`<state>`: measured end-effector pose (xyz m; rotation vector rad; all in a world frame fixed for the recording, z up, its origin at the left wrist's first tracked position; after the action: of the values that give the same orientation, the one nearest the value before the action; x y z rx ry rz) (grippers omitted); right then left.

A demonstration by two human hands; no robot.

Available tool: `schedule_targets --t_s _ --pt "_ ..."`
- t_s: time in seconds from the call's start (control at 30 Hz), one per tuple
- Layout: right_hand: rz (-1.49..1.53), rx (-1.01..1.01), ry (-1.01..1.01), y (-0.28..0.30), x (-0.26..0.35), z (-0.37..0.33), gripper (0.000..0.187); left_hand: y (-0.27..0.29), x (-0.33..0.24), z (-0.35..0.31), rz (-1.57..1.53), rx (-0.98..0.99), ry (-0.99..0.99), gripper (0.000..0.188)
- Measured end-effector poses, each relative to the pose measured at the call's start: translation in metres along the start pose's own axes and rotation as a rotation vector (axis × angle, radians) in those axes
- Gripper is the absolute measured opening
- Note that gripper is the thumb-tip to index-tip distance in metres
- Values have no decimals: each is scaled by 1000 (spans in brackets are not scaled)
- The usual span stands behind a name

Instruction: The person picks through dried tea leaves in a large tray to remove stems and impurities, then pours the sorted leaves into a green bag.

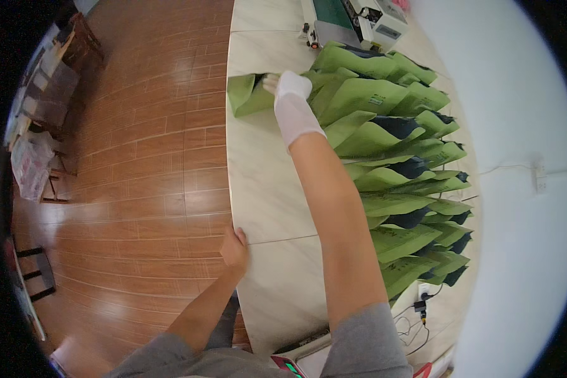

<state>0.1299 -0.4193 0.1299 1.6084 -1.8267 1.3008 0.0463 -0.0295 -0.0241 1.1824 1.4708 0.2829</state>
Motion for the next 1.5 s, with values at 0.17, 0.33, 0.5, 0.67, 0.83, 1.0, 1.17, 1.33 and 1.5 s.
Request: schedule_targets --t_s 0.17,0.33,0.5,0.67,0.83,1.0,1.17,1.33,1.5 --pt "80 34 107 -33 28 18 45 -11 -11 14 38 -26 10 41" --pt "-27 17 113 2 14 -12 45 -10 -4 9 100 -75 -25 42" --pt "-645 71 264 159 -79 -112 34 -6 -21 12 90 -121 -101 40" --pt "-764 -39 -226 345 -179 -341 41 -35 -12 31 -140 -40 -172 37" --pt "-307 -406 -429 421 -221 -537 39 -70 -8 63 177 -164 -313 43" --pt "-347 -925 20 485 -224 -691 32 -79 -17 28 73 -264 -839 41" --pt "-183 -1549 221 537 -270 -863 24 -81 13 -121 14 215 -1268 39" --pt "-18 -2144 364 602 -377 -1057 34 -86 103 -223 435 908 -1198 36" --pt "-57 -2652 171 700 -475 -1239 29 -57 136 -270 776 1016 -884 34"
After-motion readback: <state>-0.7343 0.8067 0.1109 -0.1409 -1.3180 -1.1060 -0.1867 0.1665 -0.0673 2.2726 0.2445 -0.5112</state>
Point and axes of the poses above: each hand's wrist, its own z-axis towards the middle knuckle, its own y-axis out of the back of the hand, x = y × z, the point moved 6 cm from there along z, towards the middle knuckle, and after that the axes turned 8 degrees about -x, right-handed, at the moved point
